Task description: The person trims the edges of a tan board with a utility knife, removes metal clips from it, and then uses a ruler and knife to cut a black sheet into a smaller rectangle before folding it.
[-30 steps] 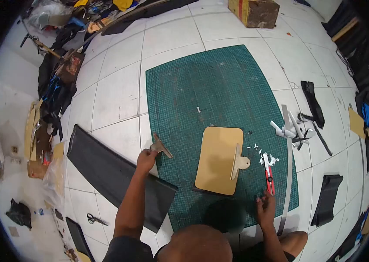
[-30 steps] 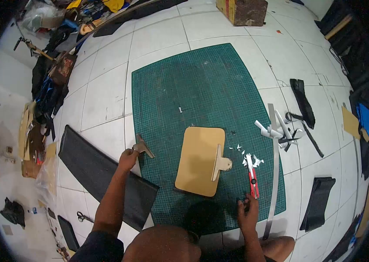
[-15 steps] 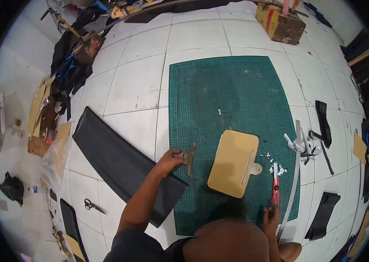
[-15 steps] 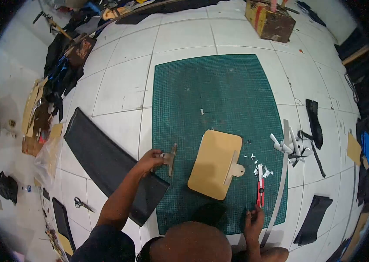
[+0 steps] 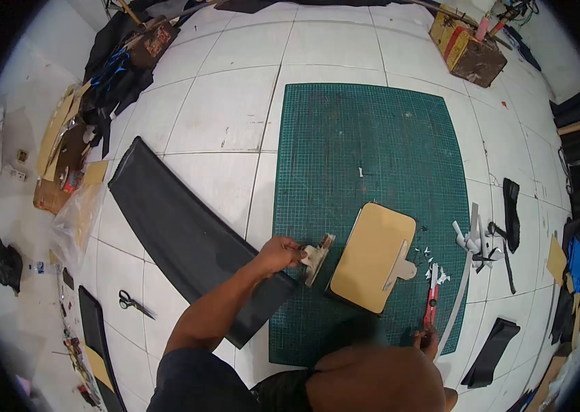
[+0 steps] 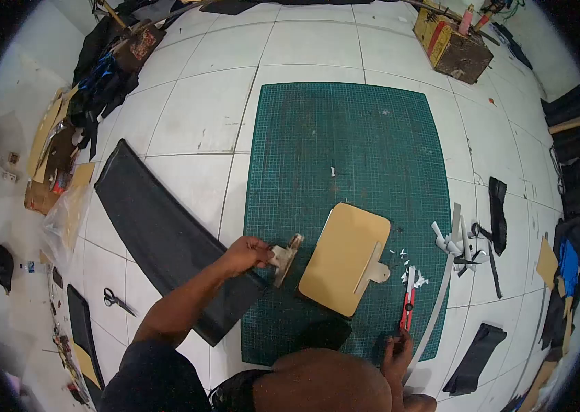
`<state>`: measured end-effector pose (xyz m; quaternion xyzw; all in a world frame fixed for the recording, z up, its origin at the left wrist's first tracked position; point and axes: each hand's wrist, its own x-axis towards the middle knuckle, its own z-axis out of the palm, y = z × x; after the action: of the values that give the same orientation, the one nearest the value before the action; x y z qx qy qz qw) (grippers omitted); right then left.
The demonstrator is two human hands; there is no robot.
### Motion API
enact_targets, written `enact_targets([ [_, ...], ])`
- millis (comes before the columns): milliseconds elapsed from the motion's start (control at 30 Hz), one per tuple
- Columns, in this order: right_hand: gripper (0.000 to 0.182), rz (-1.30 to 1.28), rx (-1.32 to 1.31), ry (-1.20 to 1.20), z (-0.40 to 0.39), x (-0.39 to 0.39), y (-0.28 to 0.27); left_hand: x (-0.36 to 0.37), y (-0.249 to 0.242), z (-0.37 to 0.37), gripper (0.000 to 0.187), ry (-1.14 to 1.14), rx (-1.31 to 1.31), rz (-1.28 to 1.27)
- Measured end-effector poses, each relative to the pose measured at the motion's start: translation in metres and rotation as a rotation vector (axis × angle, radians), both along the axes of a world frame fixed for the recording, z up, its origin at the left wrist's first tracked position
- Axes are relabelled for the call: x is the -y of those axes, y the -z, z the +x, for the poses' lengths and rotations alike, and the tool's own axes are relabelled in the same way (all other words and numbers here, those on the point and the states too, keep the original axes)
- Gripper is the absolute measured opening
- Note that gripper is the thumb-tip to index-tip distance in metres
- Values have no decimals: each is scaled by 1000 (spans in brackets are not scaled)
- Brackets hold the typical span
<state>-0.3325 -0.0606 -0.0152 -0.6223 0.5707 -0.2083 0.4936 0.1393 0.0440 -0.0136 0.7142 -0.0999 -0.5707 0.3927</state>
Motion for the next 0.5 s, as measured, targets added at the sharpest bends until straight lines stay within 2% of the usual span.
enact_targets([
  [67,36,-17,2,-23,0,0,2,-7,22,-7,31,45,-27,18],
  [133,36,-90,4,-69,-6,1,17,-2,12,-15,32,17,-1,47],
  [233,35,-51,-85,-52,-4,-1,20,-1,8,-21,32,50,27,31],
  [333,33,-137,-35,-60,-10,-4,40,0,10,-24,31,101,69,55],
  [500,30,-110,33,-93,-8,-5,45,2,11,-22,30,141,58,51],
])
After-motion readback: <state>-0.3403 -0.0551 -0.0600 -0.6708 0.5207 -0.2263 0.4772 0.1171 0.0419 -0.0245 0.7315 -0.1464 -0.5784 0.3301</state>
